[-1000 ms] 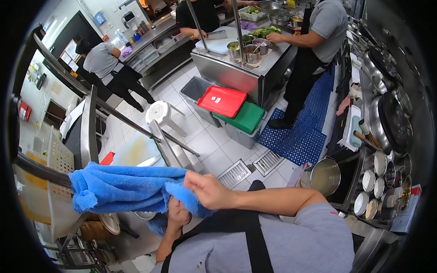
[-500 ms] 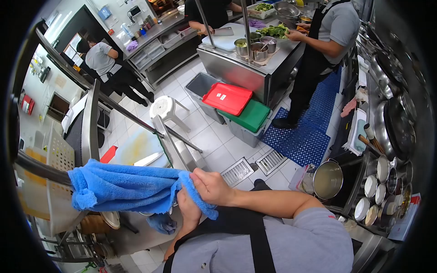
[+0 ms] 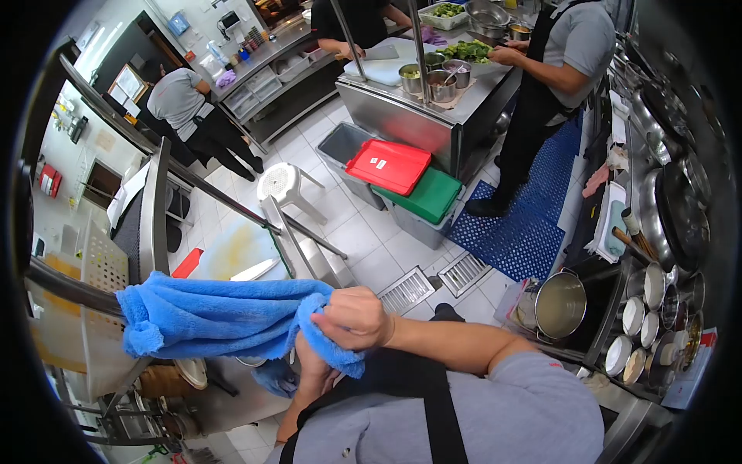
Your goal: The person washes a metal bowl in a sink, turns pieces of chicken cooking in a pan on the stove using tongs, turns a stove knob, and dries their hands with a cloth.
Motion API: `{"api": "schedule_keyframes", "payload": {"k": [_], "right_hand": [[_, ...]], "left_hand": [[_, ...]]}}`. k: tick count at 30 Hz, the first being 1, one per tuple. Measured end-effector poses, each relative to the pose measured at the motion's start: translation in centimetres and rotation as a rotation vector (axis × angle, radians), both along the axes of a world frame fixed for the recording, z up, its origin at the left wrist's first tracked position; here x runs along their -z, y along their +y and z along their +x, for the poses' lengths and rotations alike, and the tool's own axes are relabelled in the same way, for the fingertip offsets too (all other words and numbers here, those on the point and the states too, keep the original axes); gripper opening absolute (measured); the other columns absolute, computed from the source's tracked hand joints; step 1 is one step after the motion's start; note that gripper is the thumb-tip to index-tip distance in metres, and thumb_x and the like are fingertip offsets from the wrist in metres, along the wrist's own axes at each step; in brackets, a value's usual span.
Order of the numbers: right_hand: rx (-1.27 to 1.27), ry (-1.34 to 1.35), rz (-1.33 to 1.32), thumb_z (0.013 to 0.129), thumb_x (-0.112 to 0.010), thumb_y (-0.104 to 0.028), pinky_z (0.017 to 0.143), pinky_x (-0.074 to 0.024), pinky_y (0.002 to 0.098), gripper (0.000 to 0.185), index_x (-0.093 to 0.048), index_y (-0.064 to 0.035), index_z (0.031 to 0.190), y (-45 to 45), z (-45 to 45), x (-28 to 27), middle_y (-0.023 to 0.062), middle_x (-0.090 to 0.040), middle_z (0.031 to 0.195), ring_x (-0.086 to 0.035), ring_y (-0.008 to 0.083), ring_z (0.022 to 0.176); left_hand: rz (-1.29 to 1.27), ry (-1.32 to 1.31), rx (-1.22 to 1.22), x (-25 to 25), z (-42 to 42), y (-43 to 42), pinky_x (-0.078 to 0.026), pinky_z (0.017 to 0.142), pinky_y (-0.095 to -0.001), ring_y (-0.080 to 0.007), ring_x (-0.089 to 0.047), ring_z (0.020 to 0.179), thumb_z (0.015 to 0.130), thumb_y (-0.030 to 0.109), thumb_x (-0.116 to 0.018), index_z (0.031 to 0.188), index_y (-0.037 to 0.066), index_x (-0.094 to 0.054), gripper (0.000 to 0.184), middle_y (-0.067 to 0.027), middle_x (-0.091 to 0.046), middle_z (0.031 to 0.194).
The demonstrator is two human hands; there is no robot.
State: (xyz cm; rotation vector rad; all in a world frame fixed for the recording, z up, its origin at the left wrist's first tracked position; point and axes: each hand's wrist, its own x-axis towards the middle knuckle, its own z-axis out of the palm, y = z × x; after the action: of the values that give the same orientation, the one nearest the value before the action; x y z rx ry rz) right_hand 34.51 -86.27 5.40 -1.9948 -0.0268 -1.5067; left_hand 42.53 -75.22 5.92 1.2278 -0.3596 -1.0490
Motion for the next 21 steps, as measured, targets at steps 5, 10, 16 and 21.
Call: {"api": "schedule_keyframes", "payload": {"k": [5, 10, 16, 21], "right_hand": [[0.135, 0.057, 0.165, 0.081, -0.067, -0.011, 0.044, -0.0413, 0.0346, 0.013, -0.058, -0.0028, 0.075, -0.6, 0.7, -0.7, 0.0084, -0.051, 0.064, -0.049, 0.0271, 0.048], [0.122, 0.245, -0.095, 0.078, -0.071, -0.015, 0.042, -0.0378, 0.0346, 0.026, -0.050, -0.0054, 0.066, -0.4, -0.4, -1.9, 0.0066, -0.039, 0.059, -0.047, 0.0234, 0.047], [-0.056, -0.065, -0.365, 0.077, -0.072, -0.013, 0.040, -0.0344, 0.0333, 0.026, -0.051, -0.0051, 0.065, -1.6, 0.1, -0.6, 0.0055, -0.042, 0.059, -0.045, 0.0221, 0.045], [0.168, 0.044, 0.151, 0.083, -0.067, -0.012, 0.043, -0.0381, 0.0371, 0.019, -0.054, -0.0002, 0.074, -0.2, 0.5, -0.9, 0.0117, -0.048, 0.061, -0.049, 0.0292, 0.047]], "left_hand": [[-0.091, -0.081, -0.063, 0.5, 1.0, -0.1, -0.049, 0.083, -0.0277, -0.0141, -0.058, 0.098, 0.097, 0.021, -0.052, 0.118, 0.002, -0.055, 0.029, -0.0070, -0.059, 0.110], [-0.023, 0.163, 0.019, 2.0, 2.1, -0.3, -0.051, 0.081, -0.0312, -0.0168, -0.061, 0.095, 0.095, 0.023, -0.052, 0.114, 0.005, -0.057, 0.027, -0.0085, -0.062, 0.106], [0.119, -0.008, 0.039, -2.2, 0.2, -0.6, -0.049, 0.063, -0.0261, -0.0126, -0.060, 0.080, 0.094, 0.023, -0.056, 0.106, 0.005, -0.059, 0.022, -0.0031, -0.062, 0.095], [-0.113, -0.589, -0.082, -0.5, 1.4, -0.7, -0.039, 0.056, -0.0260, -0.0121, -0.053, 0.062, 0.099, 0.029, -0.047, 0.079, 0.007, -0.060, 0.032, -0.0006, -0.057, 0.069]]}}
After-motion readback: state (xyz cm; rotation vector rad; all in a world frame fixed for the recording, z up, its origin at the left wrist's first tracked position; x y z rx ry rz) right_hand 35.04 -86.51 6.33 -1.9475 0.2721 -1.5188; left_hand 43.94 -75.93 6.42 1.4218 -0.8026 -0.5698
